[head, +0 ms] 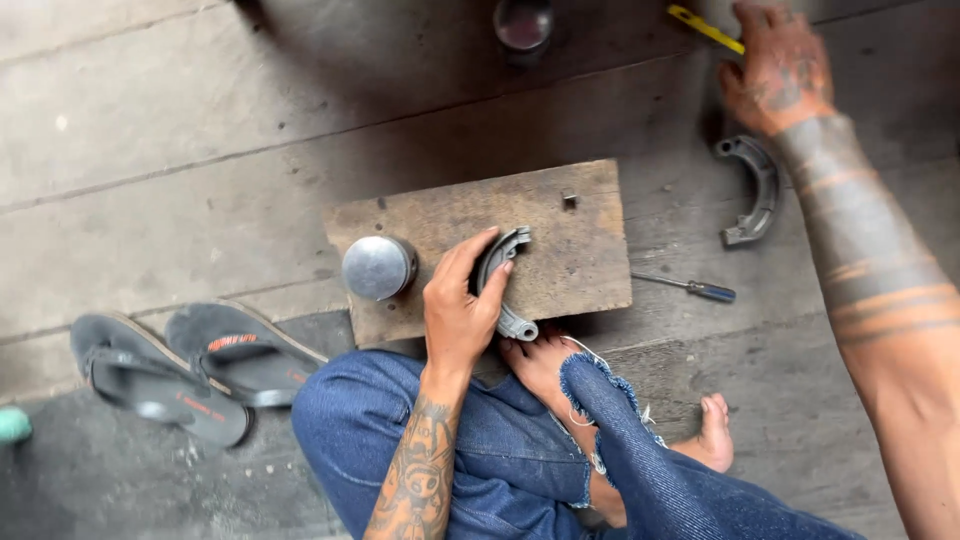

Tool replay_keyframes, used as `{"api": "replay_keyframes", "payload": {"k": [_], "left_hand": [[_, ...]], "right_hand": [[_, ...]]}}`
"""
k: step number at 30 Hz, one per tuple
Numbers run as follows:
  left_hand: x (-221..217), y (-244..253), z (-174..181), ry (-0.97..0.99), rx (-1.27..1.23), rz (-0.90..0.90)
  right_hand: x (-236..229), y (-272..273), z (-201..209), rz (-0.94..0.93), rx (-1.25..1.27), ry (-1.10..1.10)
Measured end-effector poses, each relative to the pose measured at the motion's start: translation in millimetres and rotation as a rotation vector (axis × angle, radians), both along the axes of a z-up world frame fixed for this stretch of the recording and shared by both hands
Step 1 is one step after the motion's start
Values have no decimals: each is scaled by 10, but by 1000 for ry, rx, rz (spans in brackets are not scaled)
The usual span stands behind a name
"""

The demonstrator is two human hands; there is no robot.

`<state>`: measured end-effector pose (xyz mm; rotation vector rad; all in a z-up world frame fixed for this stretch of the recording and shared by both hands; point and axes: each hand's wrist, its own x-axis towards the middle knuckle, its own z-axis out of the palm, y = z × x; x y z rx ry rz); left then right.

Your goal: The person sits on the floor and uses a yellow-handled brush to scrub a curved metal part resting on a wooden block. They rotate the part to clean different sections and then place it down on the block.

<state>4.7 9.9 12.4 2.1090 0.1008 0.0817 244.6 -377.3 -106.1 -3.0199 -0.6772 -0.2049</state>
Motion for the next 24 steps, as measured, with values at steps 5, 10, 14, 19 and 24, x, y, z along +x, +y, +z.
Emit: {"api": "replay_keyframes", "payload": {"k": [5,10,14,19,24], "left_hand": [[30,13,6,54,-16,6],[24,-10,-18,59,0,-4],[27,-45,-34,19,-2,9],[-12,-146,-95,-28,36,18],[-40,-160,-89,-19,35,61]], "right_hand": [[135,75,-199,10,-264,-132],[255,-321,-677,33,-673,-325],[-49,-359,-64,-151,-225,-94],[-809,94,1073,-229,502,103],[-1584,1000,1593,-183,1435,532]]}}
